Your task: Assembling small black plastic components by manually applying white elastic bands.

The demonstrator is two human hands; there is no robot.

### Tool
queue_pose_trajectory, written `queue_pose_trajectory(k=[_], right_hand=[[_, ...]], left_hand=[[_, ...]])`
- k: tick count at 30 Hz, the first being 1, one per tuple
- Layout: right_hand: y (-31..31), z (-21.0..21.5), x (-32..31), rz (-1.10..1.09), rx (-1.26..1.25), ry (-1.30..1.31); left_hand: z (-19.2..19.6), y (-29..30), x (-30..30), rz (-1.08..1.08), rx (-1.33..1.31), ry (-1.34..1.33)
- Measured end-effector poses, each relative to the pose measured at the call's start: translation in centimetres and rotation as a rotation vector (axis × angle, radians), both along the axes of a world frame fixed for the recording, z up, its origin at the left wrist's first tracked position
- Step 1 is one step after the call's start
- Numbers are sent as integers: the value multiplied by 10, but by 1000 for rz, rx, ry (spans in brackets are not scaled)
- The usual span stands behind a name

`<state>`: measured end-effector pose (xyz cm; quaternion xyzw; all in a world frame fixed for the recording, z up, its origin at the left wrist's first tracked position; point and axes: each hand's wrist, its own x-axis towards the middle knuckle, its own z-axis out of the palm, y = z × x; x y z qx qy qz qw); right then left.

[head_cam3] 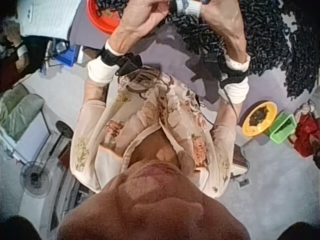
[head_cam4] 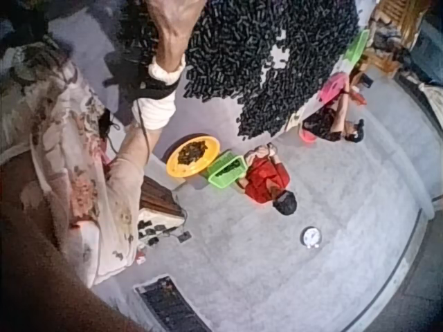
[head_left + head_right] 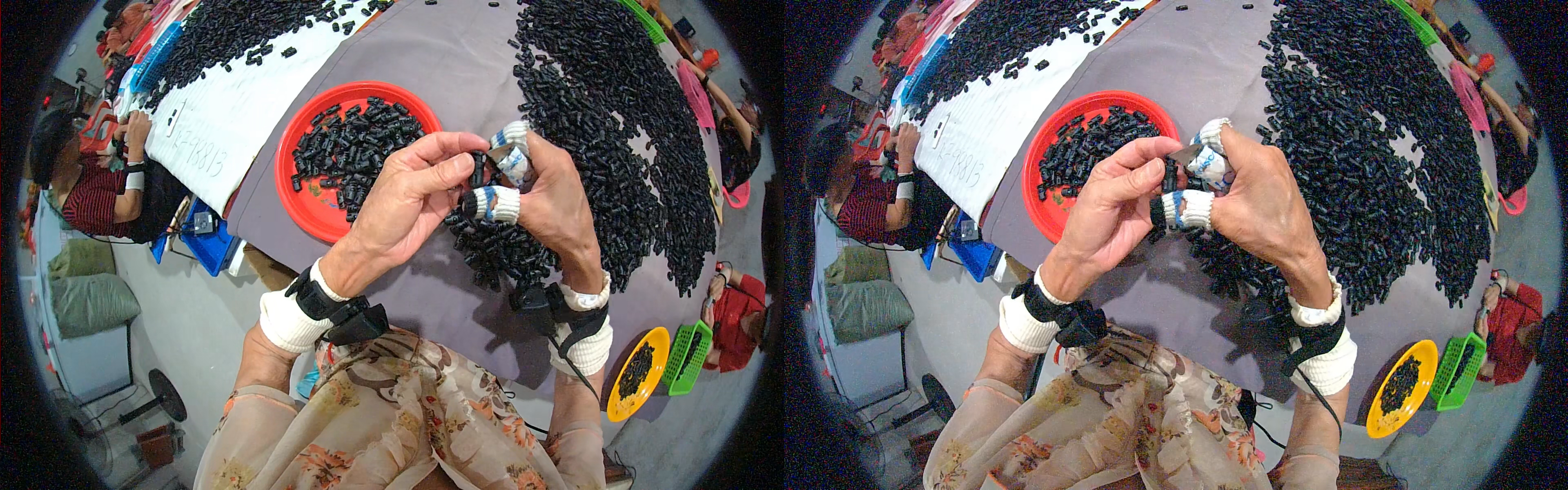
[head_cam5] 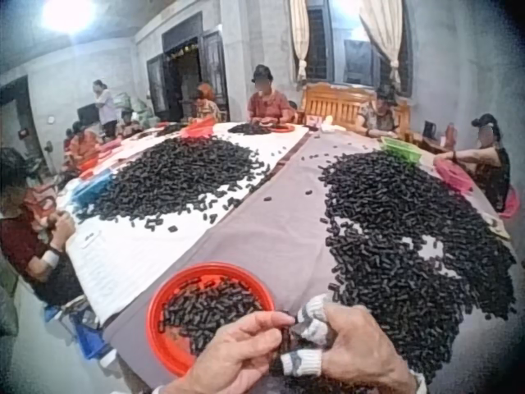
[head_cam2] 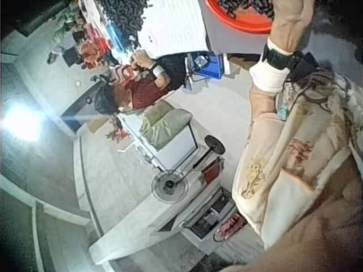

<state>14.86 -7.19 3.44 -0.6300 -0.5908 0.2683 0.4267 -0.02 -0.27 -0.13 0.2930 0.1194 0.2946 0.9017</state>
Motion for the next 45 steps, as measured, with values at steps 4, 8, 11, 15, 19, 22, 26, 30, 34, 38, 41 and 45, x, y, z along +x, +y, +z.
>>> queue_pose_trajectory(k=[4, 8, 11, 15, 19, 22, 26, 30, 34, 38, 41, 45], right_hand=[[-1, 4, -1, 26, -73, -56], [1, 3, 0, 37, -85, -66], [2, 1, 1, 56, -69, -49], [1, -1, 0, 68, -80, -48], [1, -4, 2, 87, -60, -72], [1, -1, 0, 96, -44, -67], [1, -6, 2, 105, -22, -93], [0, -1, 0, 94, -24, -99], [-4, -3, -2, 10, 51, 90], [-7, 0, -5, -54, 117, 154], [-7, -3, -4, -32, 97, 132], [-6, 0, -3, 0, 67, 58]], left_hand=[[1, -1, 0, -1, 12, 17], [1, -1, -1, -7, 23, 35], [1, -1, 0, -9, 29, 40], [1, 0, 1, -3, 38, 43], [-2, 0, 2, 1, 54, 40], [-2, 0, 2, 18, 70, 53], [-1, -1, 2, 33, 109, 89], [-2, 1, 3, 15, 70, 70], [0, 3, 3, -15, -37, -61], [-4, 2, 3, -54, -73, -107], [-4, 0, 5, -56, -79, -85], [-5, 2, 2, -29, 36, -17]])
